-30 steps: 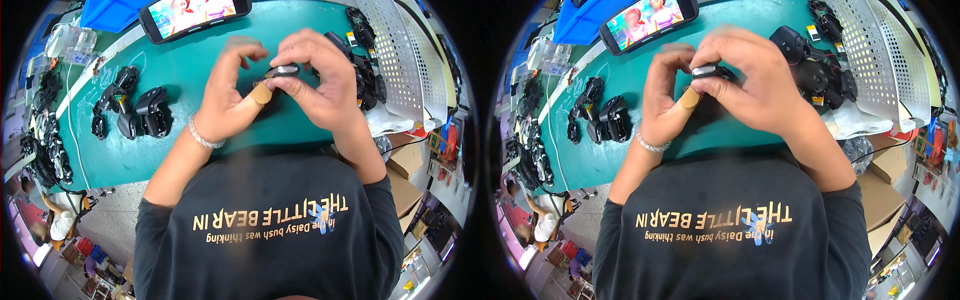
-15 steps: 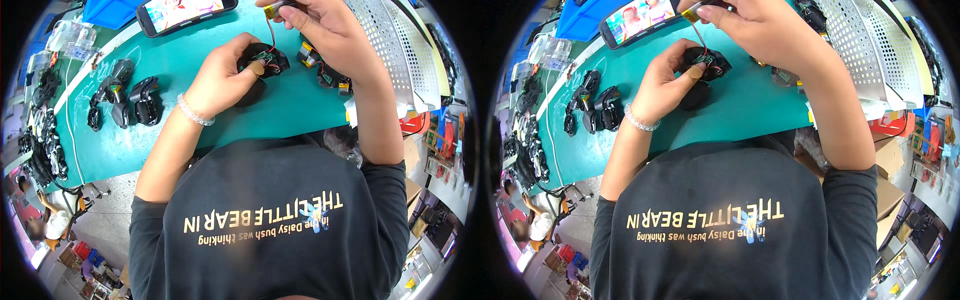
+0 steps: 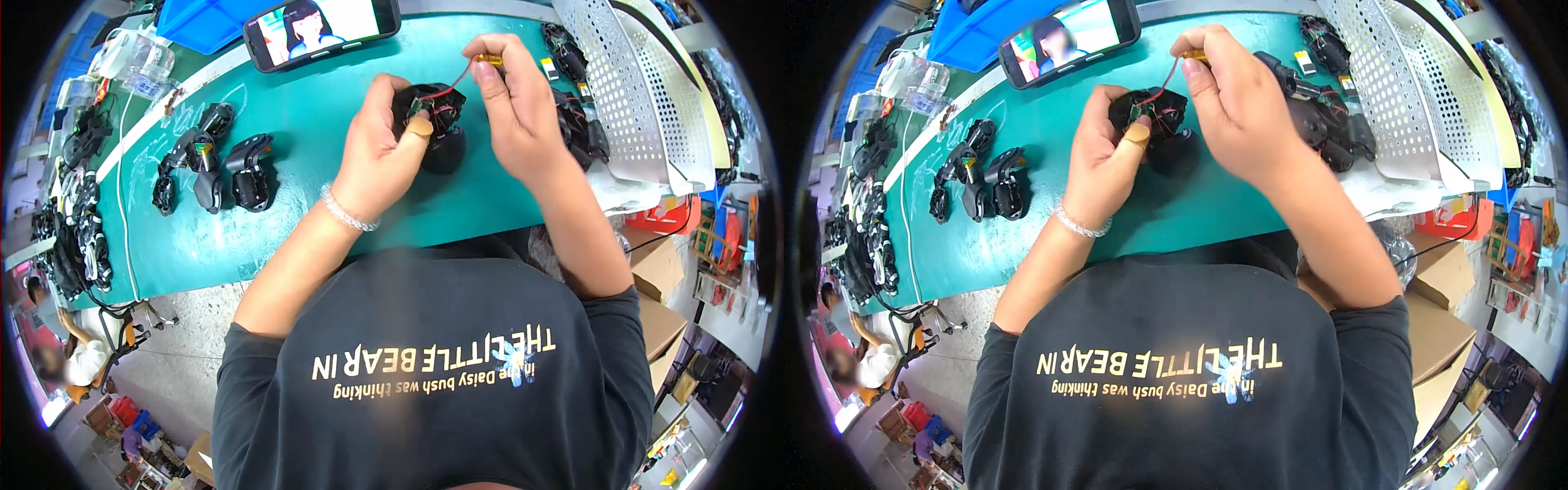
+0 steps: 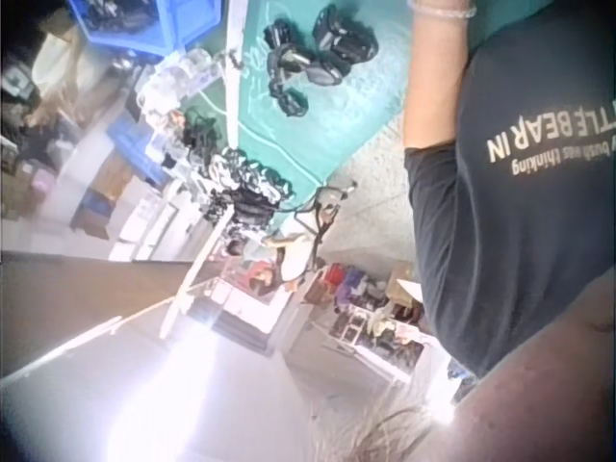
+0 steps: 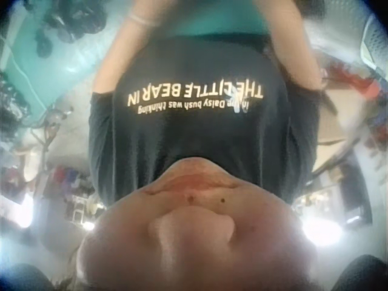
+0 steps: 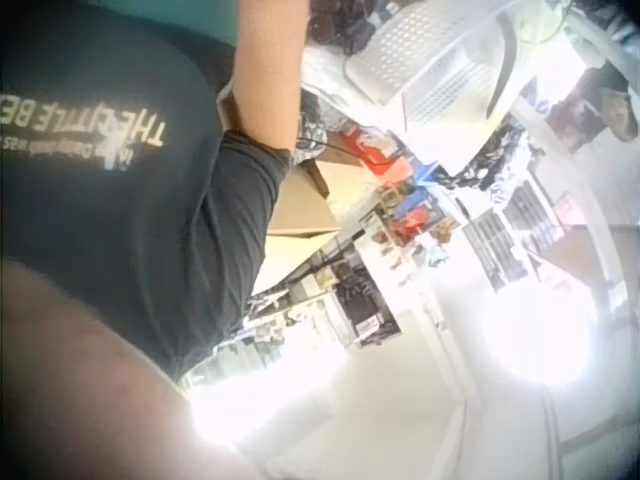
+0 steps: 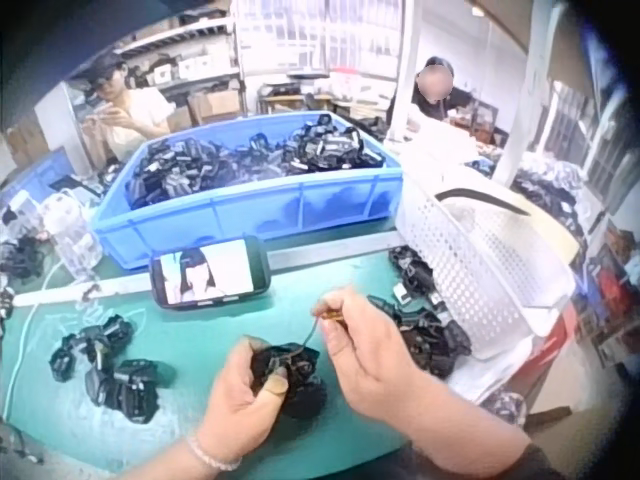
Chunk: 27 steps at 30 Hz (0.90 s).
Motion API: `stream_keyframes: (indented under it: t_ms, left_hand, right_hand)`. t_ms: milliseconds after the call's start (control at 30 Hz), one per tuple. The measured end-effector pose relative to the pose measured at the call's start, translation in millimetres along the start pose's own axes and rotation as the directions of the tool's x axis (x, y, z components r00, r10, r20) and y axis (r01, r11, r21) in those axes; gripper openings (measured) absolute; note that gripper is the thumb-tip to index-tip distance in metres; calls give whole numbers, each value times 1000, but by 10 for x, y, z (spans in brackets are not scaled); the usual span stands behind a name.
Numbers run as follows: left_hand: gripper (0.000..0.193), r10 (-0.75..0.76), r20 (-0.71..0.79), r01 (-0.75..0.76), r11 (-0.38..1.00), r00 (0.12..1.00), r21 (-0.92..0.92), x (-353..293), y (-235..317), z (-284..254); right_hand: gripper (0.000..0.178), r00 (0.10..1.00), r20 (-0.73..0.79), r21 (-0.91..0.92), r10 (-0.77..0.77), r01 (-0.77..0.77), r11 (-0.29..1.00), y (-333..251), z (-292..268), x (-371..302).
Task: The person assembles small black electronic devices by inserting batteries and securing them with black adhesive tape. They handle multiple units one at a time, placing finished items into a blue bin while working at a green table.
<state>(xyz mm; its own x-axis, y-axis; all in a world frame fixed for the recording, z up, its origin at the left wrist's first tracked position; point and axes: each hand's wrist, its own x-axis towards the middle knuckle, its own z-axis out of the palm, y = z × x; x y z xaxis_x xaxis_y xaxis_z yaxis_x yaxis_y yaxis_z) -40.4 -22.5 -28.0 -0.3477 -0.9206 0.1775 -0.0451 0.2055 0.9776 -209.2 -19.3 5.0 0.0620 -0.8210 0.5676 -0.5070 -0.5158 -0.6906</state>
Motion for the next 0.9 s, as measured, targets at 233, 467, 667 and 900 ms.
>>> stream_keyframes:
  t_ms: [233, 467, 667, 900]
  left_hand:
    - [23, 224, 13, -219, 934, 974, 283, -46, 1, -33]
    - [22, 243, -107, -215, 951, 964, 222, -15, 3, -57]
    - [20, 75, -192, -79, 997, 978, -14, 21, -79, -70]
    - [22, -68, -192, 31, 982, 979, -189, 38, -171, -137]
  right_hand:
    - [14, 988, -149, 193, 33, -3, 981, -88, 302, 50]
    - [21, 954, -173, 54, -243, 256, 965, -61, 461, 130]
    - [23, 983, 1, -202, -186, 182, 962, -105, 375, 176]
    - [24, 955, 228, -177, -189, 231, 957, -91, 336, 187]
